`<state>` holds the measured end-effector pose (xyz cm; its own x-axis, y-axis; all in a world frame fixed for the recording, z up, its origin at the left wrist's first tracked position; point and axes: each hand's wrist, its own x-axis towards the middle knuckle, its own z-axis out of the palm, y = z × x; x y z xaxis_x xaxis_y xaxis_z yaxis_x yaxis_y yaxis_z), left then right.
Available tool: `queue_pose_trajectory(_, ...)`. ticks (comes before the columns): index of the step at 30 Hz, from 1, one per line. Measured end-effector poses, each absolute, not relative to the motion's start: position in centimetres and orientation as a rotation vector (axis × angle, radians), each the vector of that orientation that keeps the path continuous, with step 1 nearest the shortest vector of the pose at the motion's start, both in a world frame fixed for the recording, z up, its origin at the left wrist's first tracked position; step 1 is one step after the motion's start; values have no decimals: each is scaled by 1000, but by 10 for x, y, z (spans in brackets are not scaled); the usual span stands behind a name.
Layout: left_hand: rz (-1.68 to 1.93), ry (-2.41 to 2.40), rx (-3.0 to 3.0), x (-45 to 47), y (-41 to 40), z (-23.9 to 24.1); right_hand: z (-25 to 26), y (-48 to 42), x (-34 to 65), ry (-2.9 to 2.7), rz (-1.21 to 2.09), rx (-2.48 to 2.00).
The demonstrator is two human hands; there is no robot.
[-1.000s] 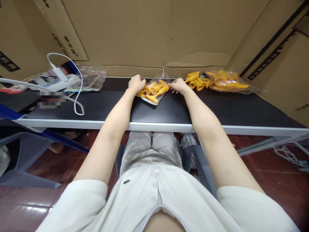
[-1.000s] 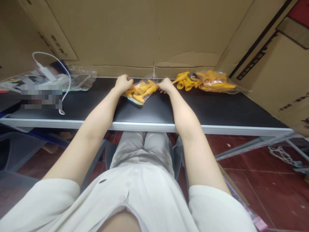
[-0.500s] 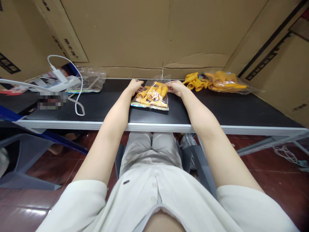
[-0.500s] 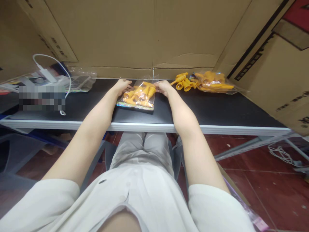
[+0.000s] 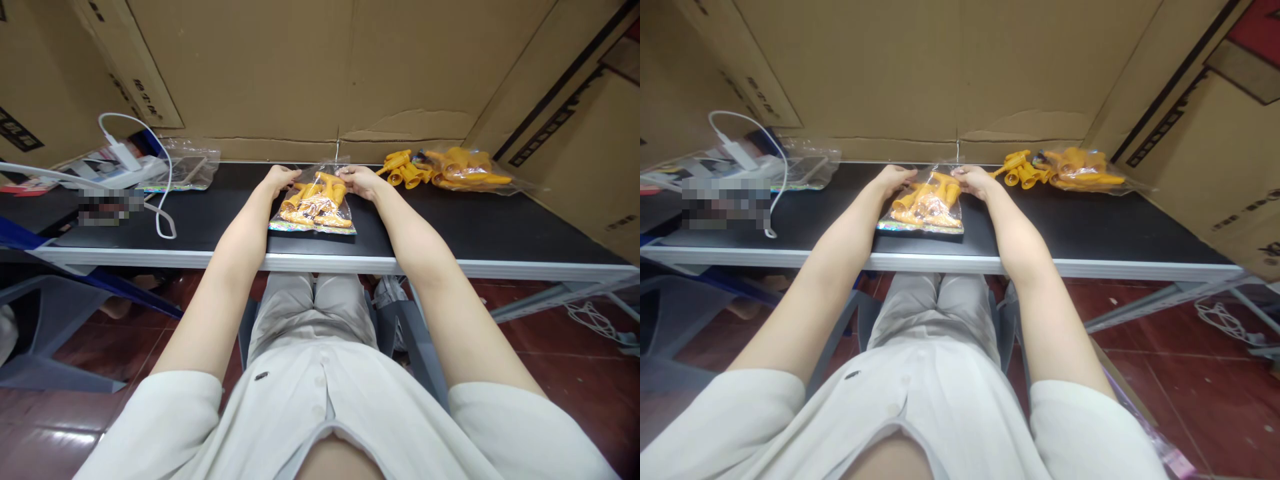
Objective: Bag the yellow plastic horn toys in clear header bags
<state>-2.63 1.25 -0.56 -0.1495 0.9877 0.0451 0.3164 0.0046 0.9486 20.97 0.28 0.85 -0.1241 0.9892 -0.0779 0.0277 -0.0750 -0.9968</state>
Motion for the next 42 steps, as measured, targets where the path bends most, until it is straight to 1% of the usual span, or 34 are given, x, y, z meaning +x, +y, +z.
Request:
queue_pose_trajectory(4, 1183, 1440, 1354, -28, 15, -7, 7, 6, 210, -1295, 1371, -1205)
queue_pose_trajectory(15, 1252, 1337, 1200, -32, 18, -6, 8, 7, 214, -1302, 1357, -1245)
queue_pose_trajectory(24, 1230, 1404, 1195, -29, 7, 2, 8, 9, 222, -1270, 1402, -1214)
queue_pose_trajectory(31, 1245, 1333, 1249, -33, 8, 1, 9, 9, 231, -1295, 1411, -1177)
queue_pose_trajectory(35, 1243, 1403, 1343, -32, 7, 0, 8, 10, 226, -1347, 1279, -1254)
queue_pose_trajectory(39, 1233, 1523, 1410, -32, 13, -4, 4, 16, 223, -1454, 1041, -1353)
queue_pose_trajectory(42, 1239, 1574, 1485, -33, 17, -7, 1, 23, 226, -1652, 855, -1391)
